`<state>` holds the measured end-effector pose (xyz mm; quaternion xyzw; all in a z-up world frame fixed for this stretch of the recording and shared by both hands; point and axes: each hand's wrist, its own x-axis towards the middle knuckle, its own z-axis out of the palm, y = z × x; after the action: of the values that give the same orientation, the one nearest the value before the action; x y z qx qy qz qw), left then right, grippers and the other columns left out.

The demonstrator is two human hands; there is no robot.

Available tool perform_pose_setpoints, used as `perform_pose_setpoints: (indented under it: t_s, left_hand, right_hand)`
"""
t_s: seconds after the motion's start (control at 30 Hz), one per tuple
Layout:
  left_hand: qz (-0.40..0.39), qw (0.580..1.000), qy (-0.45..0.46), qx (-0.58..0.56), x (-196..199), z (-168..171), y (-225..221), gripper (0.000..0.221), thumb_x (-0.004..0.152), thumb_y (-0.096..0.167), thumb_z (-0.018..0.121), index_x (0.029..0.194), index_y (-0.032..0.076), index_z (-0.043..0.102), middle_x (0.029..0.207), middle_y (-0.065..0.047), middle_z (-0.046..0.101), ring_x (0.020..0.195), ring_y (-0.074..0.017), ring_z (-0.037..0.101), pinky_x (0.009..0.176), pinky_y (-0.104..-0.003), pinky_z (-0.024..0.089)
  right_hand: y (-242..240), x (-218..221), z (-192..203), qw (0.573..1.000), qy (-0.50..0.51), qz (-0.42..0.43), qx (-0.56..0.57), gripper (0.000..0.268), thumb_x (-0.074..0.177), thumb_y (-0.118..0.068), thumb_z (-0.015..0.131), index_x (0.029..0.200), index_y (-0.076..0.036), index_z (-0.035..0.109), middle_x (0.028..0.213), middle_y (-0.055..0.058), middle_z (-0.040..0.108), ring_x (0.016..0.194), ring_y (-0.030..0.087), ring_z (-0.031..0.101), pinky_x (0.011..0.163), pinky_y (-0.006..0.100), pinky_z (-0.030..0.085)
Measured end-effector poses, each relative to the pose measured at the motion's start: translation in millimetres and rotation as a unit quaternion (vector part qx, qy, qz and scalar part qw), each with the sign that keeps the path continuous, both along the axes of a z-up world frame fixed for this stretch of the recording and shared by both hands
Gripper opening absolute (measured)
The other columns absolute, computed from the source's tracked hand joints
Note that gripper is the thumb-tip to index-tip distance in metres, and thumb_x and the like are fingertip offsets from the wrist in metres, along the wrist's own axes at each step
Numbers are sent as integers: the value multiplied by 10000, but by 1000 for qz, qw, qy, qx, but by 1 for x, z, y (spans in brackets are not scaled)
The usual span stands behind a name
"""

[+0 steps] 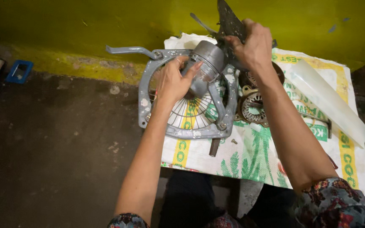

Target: The person disassembles an electric fan motor and attempts to reattach a fan blade assembly to a motor housing by hand and using a screwdriver.

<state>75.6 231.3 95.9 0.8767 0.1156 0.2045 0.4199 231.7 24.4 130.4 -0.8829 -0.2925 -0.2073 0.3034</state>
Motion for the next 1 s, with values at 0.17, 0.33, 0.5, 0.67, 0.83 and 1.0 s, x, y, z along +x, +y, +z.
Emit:
perform_pose_setpoints:
  t_s: [0.17,0.33,0.5,0.67,0.83,1.0]
  left_hand:
    - [-27,988,16,-150,10,0,12,903,879,795,413,1334,53,655,1287,-162,725,1263,-268,638,1089,-399,419]
    - [-91,962,32,-255,23,-11,24,955,858,796,413,1508,102,501,1498,-155,564,1381,-249,499,1122,-387,371]
    - [-88,925,-99,-355,25,-14,38,922,961,781,404,1617,149,263,1684,-129,255,1532,-242,267,1238,-427,230]
    - [-63,816,-130,-559,11,-10,33,795,914,627,536,1558,182,395,1630,-115,397,1410,-280,452,1115,-535,371]
    - [-132,748,-173,-627,-9,-20,34,725,952,312,800,1513,-48,515,1430,-181,619,1300,-318,607,1128,-484,507]
    - [-59,795,-189,-573,-19,-21,34,651,841,110,855,1371,-78,528,1230,-183,705,1141,-287,682,1028,-438,553]
  right_hand:
    - [8,12,-9,997,51,-1,50,175,904,-80,728,1074,-49,755,785,148,709,644,270,667,621,450,485]
    - [5,-11,-3,993,-111,47,22,114,838,49,740,931,-2,699,745,181,640,717,358,606,697,446,458]
    - [12,-57,13,937,-278,206,53,83,919,31,724,949,-32,679,977,102,737,918,260,690,933,421,515]
    - [3,-101,29,896,-390,212,-13,75,942,43,643,962,-24,672,1021,115,740,1007,229,721,1041,456,528]
    - [-5,-128,28,869,-430,244,-33,23,981,-25,697,991,-5,691,1068,157,738,1030,254,726,982,447,517]
    - [-15,-149,11,894,-390,218,-43,143,929,-54,712,1050,21,720,1138,163,739,1057,282,724,909,428,515]
